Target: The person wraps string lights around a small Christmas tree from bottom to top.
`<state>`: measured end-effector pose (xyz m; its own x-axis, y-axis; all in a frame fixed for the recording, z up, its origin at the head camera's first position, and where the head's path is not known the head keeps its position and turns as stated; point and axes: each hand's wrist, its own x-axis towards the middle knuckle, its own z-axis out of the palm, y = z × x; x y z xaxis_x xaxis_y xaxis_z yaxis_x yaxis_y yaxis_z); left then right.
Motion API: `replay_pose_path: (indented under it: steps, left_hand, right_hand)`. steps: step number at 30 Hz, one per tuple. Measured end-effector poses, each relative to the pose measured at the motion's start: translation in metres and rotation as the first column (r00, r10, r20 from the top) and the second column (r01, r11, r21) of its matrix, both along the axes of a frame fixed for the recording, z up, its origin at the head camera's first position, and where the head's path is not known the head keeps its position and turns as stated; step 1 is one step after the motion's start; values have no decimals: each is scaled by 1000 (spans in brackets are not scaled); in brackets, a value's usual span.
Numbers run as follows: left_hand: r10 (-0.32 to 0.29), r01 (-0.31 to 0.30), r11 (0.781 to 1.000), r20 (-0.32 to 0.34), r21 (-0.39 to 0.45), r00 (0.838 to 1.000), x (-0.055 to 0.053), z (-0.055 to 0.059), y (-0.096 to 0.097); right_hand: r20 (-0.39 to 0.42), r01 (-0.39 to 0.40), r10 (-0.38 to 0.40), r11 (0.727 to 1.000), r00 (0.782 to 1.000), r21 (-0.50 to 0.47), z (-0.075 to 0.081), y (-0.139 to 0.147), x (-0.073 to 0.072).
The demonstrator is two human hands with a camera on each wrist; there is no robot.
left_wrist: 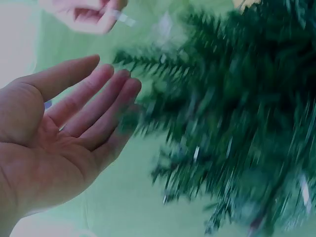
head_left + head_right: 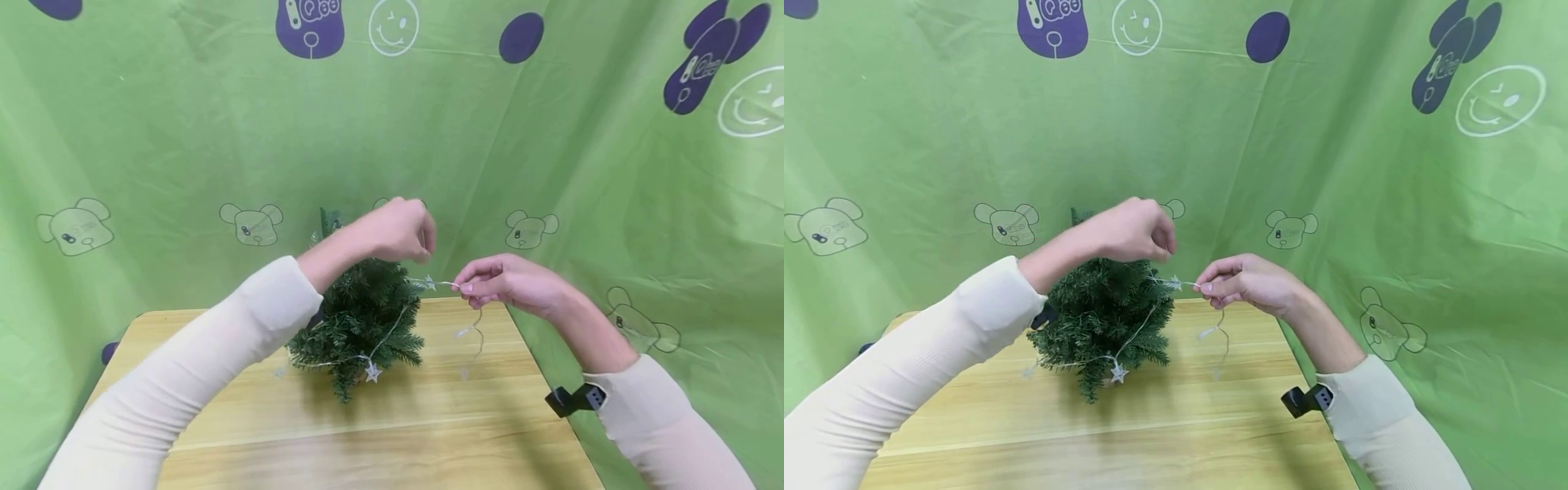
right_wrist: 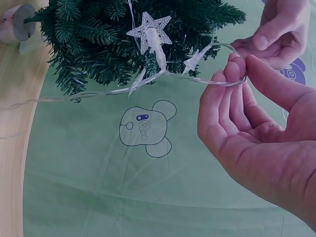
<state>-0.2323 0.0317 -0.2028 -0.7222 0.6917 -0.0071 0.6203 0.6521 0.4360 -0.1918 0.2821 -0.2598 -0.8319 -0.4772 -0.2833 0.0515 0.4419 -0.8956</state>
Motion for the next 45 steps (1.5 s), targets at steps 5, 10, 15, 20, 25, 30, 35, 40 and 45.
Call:
replay_pose_path:
  steps: [5, 10, 15, 20, 25, 30, 35, 40, 45]
  left_hand:
    - [-42, 42, 999, 24, -24, 999, 6, -15, 13]
    - [-110, 110, 993, -2, -44, 994, 8, -27, 21]
    - [-124, 123, 992, -56, -14, 991, 7, -27, 22]
    - [-45, 49, 998, -107, 39, 993, 0, -12, 14]
    - [35, -22, 995, -138, 98, 990, -8, 4, 1]
    - [135, -109, 978, -143, 177, 981, -15, 12, -15]
    - [200, -176, 959, -88, 224, 976, -23, 17, -34]
    - [256, -238, 941, -45, 241, 966, -29, 19, -53]
    - [307, -290, 925, -35, 244, 951, -34, 17, -69]
  right_hand:
    - [2, -8, 8, 1000, 1000, -20, 2, -1, -1]
    - [-1, -10, 10, 1000, 1000, -26, 4, -1, 0]
    - [-5, -18, 18, 1000, 1000, -25, 5, 2, 2]
    - [-10, -47, 46, 998, 999, -37, 4, 4, 2]
    - [-14, -96, 96, 994, 995, -58, 3, 5, 0]
    - [-16, -126, 126, 991, 992, -42, 1, 5, 1]
    - [-13, -113, 113, 993, 994, -28, 0, 4, 2]
    - [27, -55, 57, 997, 998, -44, 1, 0, 1]
    - [22, -42, 43, 998, 999, -56, 2, -2, -2]
